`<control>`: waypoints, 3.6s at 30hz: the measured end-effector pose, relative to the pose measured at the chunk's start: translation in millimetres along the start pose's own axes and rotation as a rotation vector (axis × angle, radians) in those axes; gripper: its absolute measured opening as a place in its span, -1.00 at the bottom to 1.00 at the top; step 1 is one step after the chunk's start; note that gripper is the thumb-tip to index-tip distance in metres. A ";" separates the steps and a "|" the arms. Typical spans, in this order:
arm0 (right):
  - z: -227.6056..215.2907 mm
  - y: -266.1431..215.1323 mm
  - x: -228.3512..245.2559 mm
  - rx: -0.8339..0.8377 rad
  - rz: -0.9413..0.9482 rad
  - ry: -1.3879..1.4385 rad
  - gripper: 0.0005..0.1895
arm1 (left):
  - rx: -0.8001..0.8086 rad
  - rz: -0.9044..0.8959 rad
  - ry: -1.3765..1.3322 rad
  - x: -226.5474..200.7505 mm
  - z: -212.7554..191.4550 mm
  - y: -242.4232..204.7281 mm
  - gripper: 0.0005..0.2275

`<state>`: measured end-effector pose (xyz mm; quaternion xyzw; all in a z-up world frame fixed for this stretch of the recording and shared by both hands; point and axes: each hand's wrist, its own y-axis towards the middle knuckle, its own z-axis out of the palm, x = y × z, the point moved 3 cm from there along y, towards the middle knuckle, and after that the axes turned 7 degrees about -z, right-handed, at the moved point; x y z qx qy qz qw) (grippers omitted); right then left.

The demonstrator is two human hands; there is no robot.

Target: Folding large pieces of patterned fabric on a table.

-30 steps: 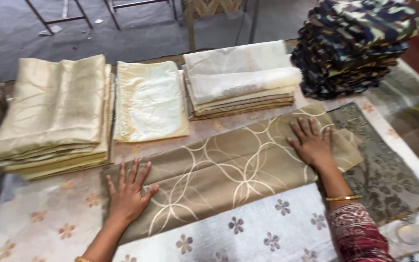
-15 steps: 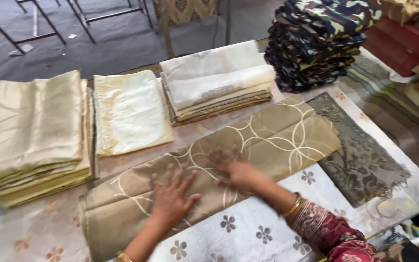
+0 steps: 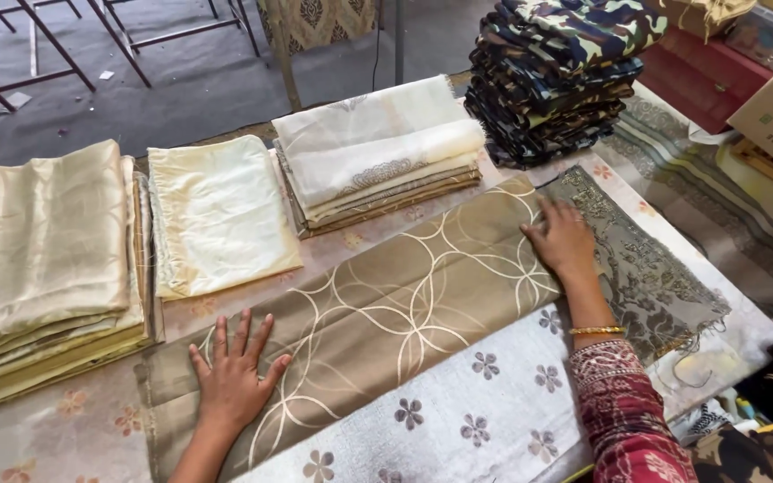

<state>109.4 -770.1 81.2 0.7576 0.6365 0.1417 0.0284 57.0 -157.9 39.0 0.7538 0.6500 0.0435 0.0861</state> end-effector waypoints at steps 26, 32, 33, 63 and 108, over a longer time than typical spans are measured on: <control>-3.9 1.3 -45.2 -0.146 0.159 0.313 -0.59 | 0.289 -0.013 -0.084 -98.6 -19.2 48.2 -0.33; -23.4 -7.4 -28.3 -0.293 0.130 0.040 -0.63 | 0.139 0.007 -0.094 -93.9 -4.6 46.8 -0.35; -30.8 -7.9 -24.3 -0.339 0.097 0.015 -0.66 | 0.124 0.000 -0.119 -92.7 -3.7 46.8 -0.35; -0.6 -2.2 -51.8 -0.149 0.165 0.054 -0.52 | 0.293 0.378 -0.188 -323.1 -30.1 104.0 -0.32; -90.4 -175.9 441.9 0.050 -0.711 0.636 -0.57 | 0.475 -0.342 -1.896 17.1 -11.2 5.1 -0.57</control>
